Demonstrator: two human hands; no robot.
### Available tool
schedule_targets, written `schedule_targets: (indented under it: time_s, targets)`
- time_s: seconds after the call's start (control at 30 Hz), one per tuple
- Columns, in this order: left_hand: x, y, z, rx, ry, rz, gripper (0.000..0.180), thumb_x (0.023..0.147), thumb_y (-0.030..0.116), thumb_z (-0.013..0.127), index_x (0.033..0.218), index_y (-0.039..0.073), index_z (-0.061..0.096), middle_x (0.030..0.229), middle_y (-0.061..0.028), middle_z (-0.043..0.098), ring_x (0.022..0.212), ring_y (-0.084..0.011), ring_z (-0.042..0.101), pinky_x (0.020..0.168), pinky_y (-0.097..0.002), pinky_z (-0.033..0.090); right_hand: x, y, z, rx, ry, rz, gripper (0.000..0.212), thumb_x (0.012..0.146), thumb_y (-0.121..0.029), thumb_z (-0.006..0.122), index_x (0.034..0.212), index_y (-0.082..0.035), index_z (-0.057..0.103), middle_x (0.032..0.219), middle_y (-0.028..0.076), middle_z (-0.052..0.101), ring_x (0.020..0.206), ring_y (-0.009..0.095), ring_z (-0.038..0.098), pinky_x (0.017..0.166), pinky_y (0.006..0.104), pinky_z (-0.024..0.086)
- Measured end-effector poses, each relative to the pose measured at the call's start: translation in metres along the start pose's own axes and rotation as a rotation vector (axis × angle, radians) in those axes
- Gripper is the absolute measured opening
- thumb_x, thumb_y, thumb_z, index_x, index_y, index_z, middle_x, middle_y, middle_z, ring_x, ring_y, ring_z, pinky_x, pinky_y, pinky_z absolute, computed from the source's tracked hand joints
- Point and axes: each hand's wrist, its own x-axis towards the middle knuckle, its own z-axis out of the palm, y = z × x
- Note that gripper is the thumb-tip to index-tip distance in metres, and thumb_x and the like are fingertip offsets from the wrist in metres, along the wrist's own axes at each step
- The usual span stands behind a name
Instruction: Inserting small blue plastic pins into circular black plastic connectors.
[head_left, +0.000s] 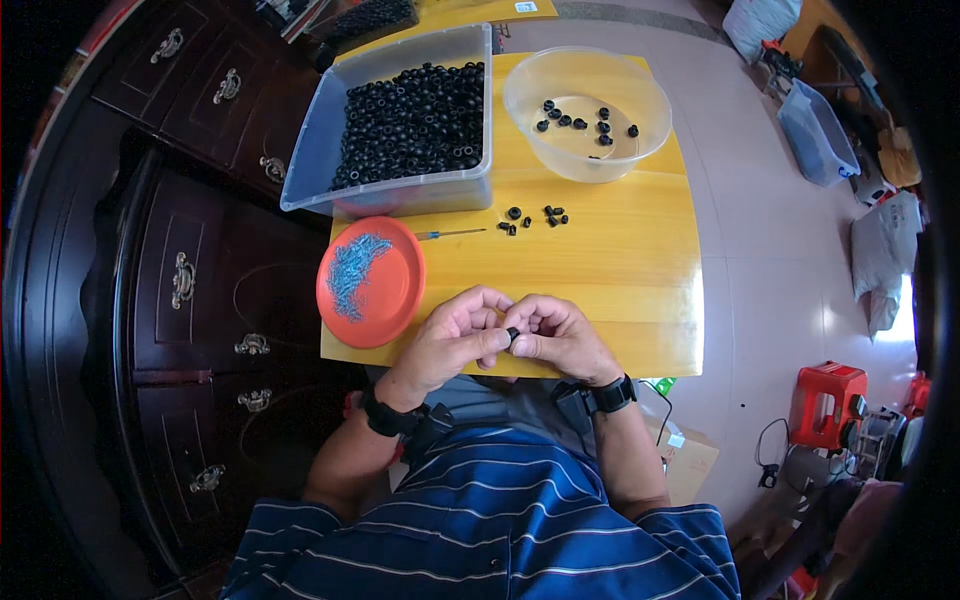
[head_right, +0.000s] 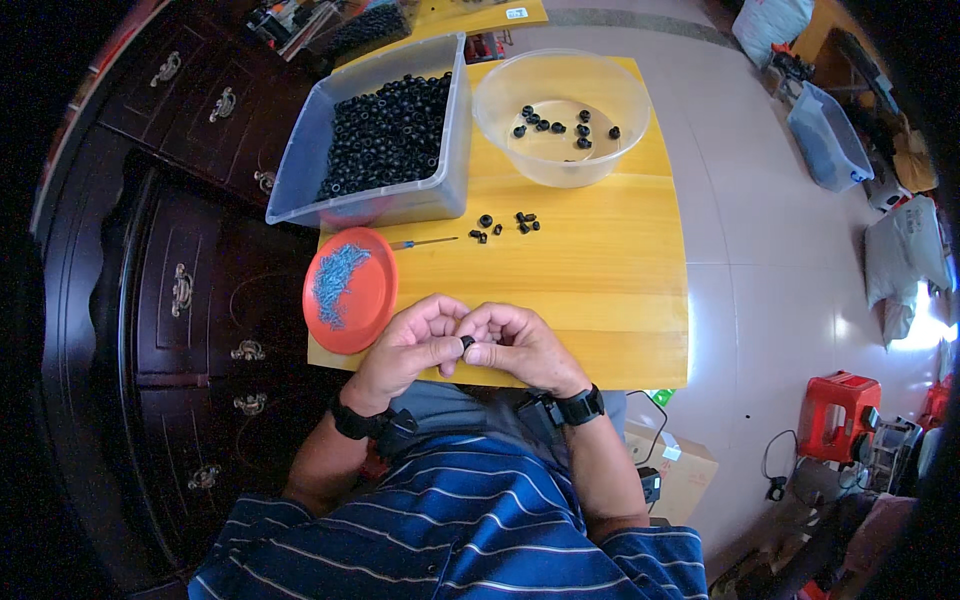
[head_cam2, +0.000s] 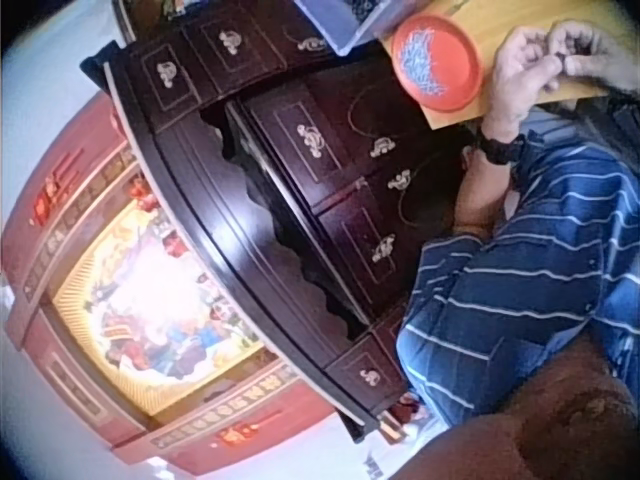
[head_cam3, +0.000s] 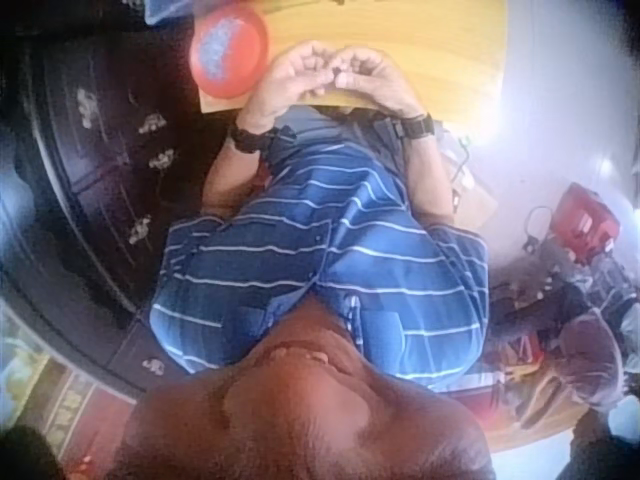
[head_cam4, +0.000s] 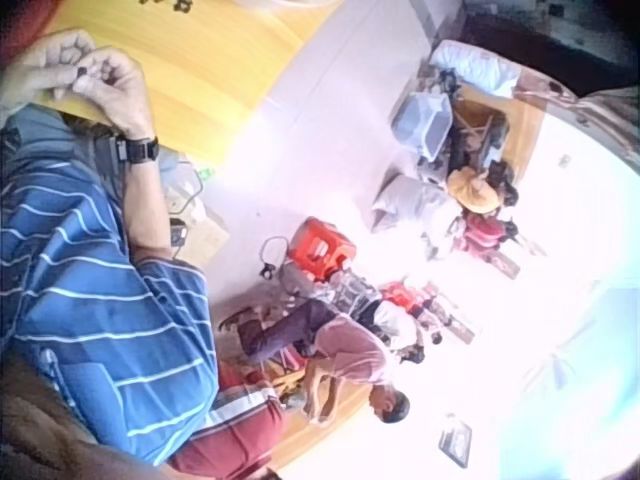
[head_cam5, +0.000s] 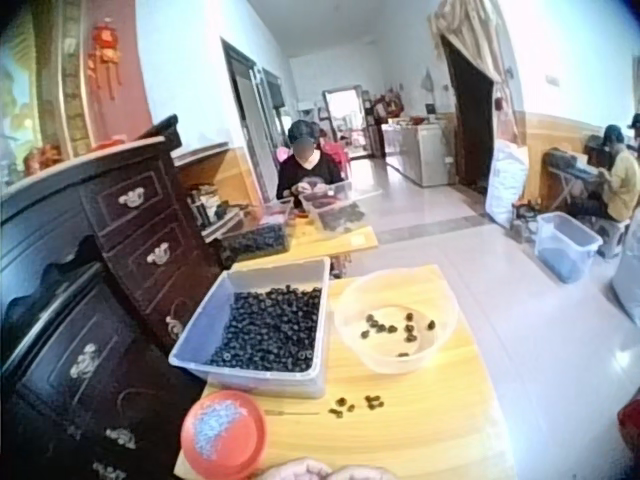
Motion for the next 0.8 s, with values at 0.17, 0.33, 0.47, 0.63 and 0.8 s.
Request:
schedule_targets:
  time_s: [0.17,0.33,0.47,0.63,0.8]
  targets:
    - [0.022,0.002,-0.002,0.051,0.085,0.013,0.028,0.099,0.015,0.062,0.124,0.002,0.057,0.089,-0.0005,0.064,0.072,-0.0062,0.057,0.064,-0.0211,0.047,0.001,0.000,-0.002,0.122,0.122,-0.105,0.020,0.094,-0.011,0.071,0.111,-0.007,0.062,0.090,-0.004,0.062,0.083,0.006,0.060,0.076,0.0218,0.049]
    - [0.063,0.009,-0.005,0.909,0.399,0.281,0.027,0.088,0.011,0.073,0.111,0.002,0.066,0.074,-0.0033,0.063,0.065,-0.0113,0.061,0.058,-0.0292,0.049,-0.004,-0.007,0.004,0.167,0.172,-0.084,0.021,0.096,-0.014,0.069,0.113,-0.008,0.057,0.090,-0.002,0.059,0.080,0.007,0.060,0.071,0.0233,0.049]
    - [0.094,0.006,-0.006,1.192,0.480,0.458,0.023,0.082,0.011,0.074,0.103,0.003,0.067,0.081,-0.0144,0.066,0.069,-0.0321,0.065,0.062,-0.0402,0.052,-0.006,-0.003,0.000,0.218,0.216,-0.124,0.017,0.097,-0.012,0.065,0.111,-0.008,0.056,0.089,0.000,0.060,0.080,0.009,0.060,0.071,0.0243,0.049]
    - [0.113,0.000,-0.010,1.375,0.470,0.437,0.021,0.084,0.016,0.074,0.101,0.004,0.068,0.081,-0.0130,0.067,0.071,-0.0321,0.066,0.063,-0.0416,0.052,-0.005,-0.004,0.002,0.281,0.284,-0.119,0.011,0.100,-0.013,0.061,0.108,-0.009,0.055,0.086,0.001,0.061,0.076,0.009,0.058,0.070,0.0234,0.048]
    - [0.126,-0.003,-0.009,1.412,0.479,0.412,0.020,0.084,0.019,0.074,0.098,0.005,0.069,0.083,-0.0129,0.067,0.073,-0.0327,0.067,0.065,-0.0428,0.052,-0.004,-0.006,0.001,0.288,0.344,-0.114,0.008,0.103,-0.017,0.057,0.105,-0.010,0.054,0.087,0.003,0.063,0.073,0.009,0.056,0.069,0.0228,0.046]
